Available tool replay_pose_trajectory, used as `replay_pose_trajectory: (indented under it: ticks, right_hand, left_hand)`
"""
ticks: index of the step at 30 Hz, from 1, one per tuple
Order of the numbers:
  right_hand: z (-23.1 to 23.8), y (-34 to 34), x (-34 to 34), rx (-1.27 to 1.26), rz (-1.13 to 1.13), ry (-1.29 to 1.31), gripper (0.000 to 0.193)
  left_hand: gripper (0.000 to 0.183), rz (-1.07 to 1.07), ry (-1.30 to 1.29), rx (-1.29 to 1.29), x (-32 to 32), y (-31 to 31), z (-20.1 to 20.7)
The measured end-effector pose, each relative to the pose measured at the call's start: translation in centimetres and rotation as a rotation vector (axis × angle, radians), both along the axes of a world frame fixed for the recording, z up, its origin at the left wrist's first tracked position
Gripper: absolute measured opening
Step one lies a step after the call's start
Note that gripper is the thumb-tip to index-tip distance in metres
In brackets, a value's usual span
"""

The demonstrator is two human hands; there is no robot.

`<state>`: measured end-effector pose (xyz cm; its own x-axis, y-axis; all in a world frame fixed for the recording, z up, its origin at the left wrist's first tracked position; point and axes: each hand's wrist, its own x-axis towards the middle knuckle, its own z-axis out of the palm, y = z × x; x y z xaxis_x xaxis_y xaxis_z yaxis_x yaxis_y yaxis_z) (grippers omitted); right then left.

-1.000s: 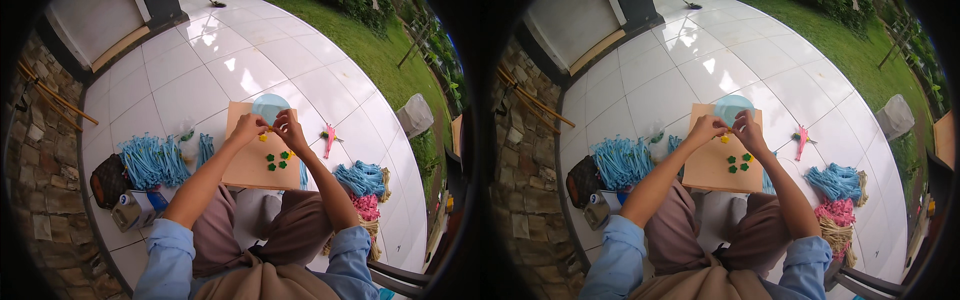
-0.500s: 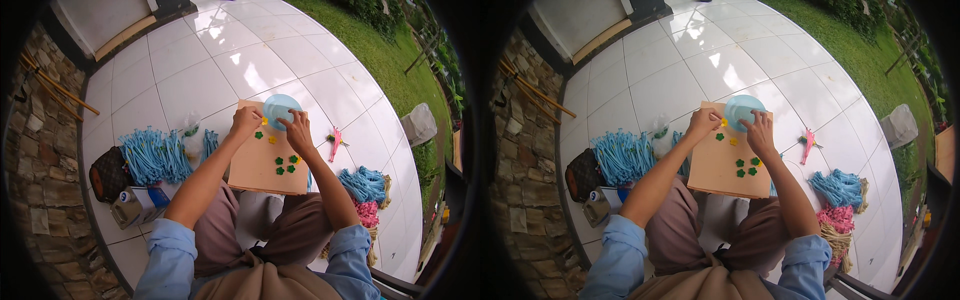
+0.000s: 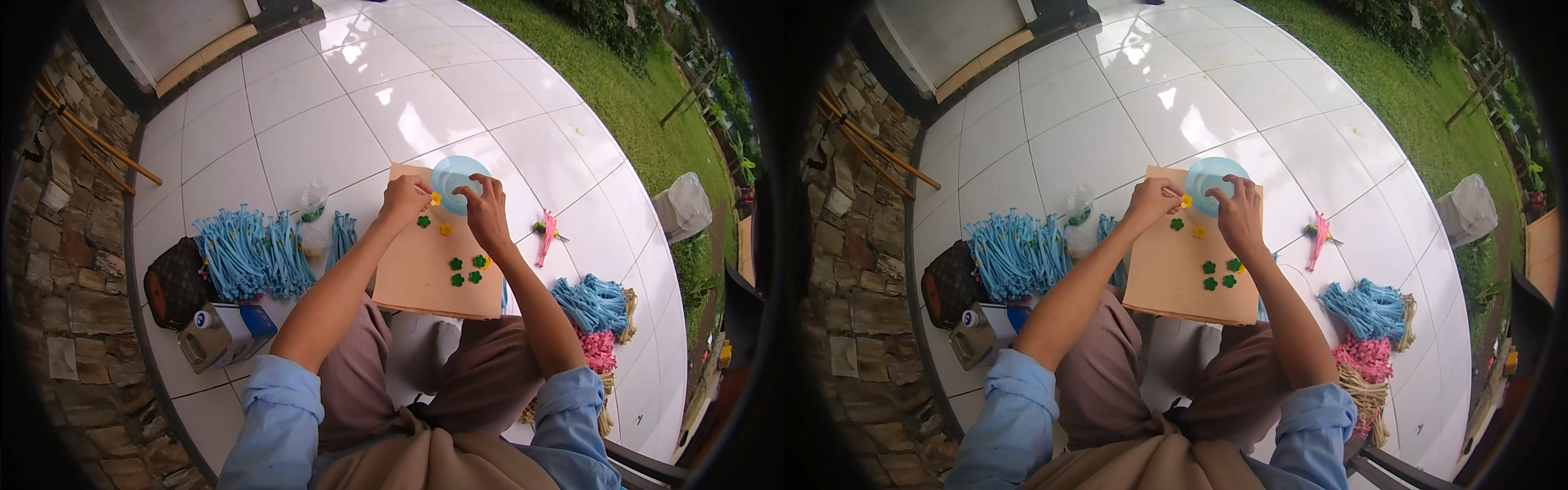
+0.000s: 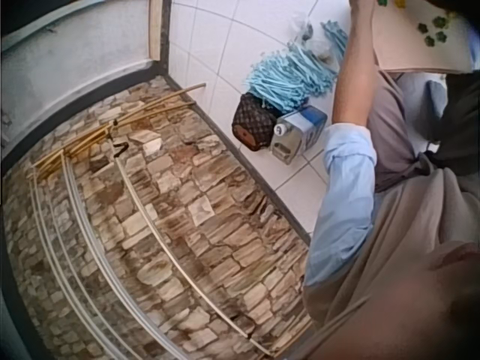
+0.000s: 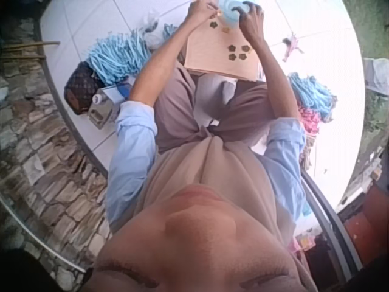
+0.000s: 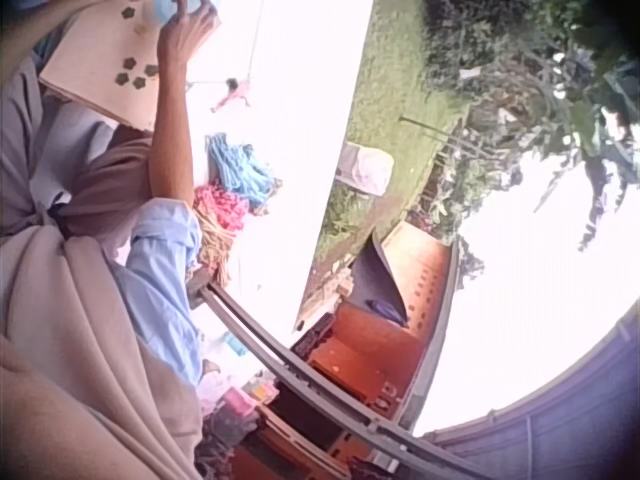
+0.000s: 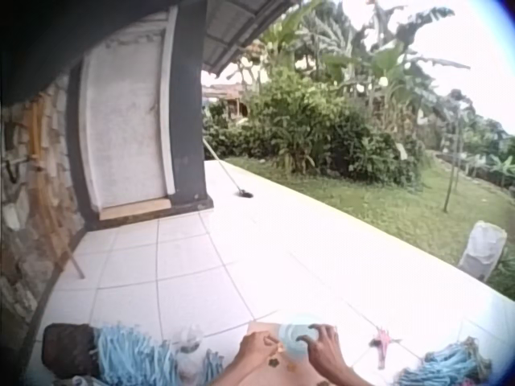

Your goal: The person assembles shoe straps by applying adhesive from a small dish onto blue straps, folding them over, and then attaching small plastic decorative elements from a bag onto the work surface.

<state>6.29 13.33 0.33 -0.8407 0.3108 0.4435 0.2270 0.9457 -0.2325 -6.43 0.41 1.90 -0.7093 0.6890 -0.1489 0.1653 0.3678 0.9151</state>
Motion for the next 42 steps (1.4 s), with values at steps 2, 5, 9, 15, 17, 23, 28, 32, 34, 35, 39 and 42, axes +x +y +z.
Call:
replay_pose_trajectory:
  ticks: [2, 5, 9, 15, 17, 23, 28, 32, 34, 35, 39, 42]
  right_hand:
    - [1.3, -0.5, -0.1, -0.086, 0.132, 0.119, 0.032]
    - [2.6, -1.2, 0.2, 0.007, 0.219, 0.112, 0.035]
    - [2.9, -1.3, 0.5, 0.047, 0.242, 0.127, 0.036]
    - [2.8, -1.1, 0.8, 0.098, 0.247, 0.106, 0.035]
    - [2.9, -1.0, 0.9, 0.120, 0.274, 0.138, 0.031]
    - [4.5, 0.0, 2.3, 0.007, 0.135, 0.194, 0.023]
    - [3.8, 1.5, 5.9, -0.510, 0.204, -0.043, 0.021]
    - [2.3, 1.7, 7.9, -0.561, 0.305, -0.316, 0.026]
    - [1.0, 1.2, 8.1, -0.512, 0.339, -0.255, 0.029]
    - [0.6, 1.1, 8.1, -0.495, 0.360, -0.215, 0.029]
    - [-0.1, 1.0, 8.0, -0.461, 0.353, -0.183, 0.029]
    - [0.1, 0.9, 7.7, -0.476, 0.366, -0.242, 0.029]
  left_hand:
    - [0.011, 0.013, -0.053, 0.027, -0.2, 0.0, -0.4]
    - [0.013, 0.016, -0.133, 0.062, -0.3, 0.3, -0.6]
    - [0.015, -0.013, -0.141, 0.087, 0.0, 0.6, -0.8]
    - [0.017, -0.003, -0.358, 0.107, 0.1, 0.7, -0.4]
    - [0.017, -0.003, -0.371, 0.102, -0.1, 0.5, -0.3]
    - [0.013, -0.041, -0.193, -0.021, 1.5, 1.2, -0.4]
    - [0.008, -0.285, 0.354, -0.175, 5.8, 2.6, -1.1]
    - [0.003, -0.289, 0.564, -0.224, 6.6, 3.3, -2.5]
    - [0.004, -0.278, 0.669, -0.154, 6.7, 3.0, -3.0]
    - [0.005, -0.260, 0.768, -0.087, 6.7, 2.9, -3.1]
    - [0.008, -0.263, 0.759, -0.103, 6.0, 2.6, -1.9]
    - [0.010, -0.221, 0.651, -0.091, 5.2, 1.9, 0.0]
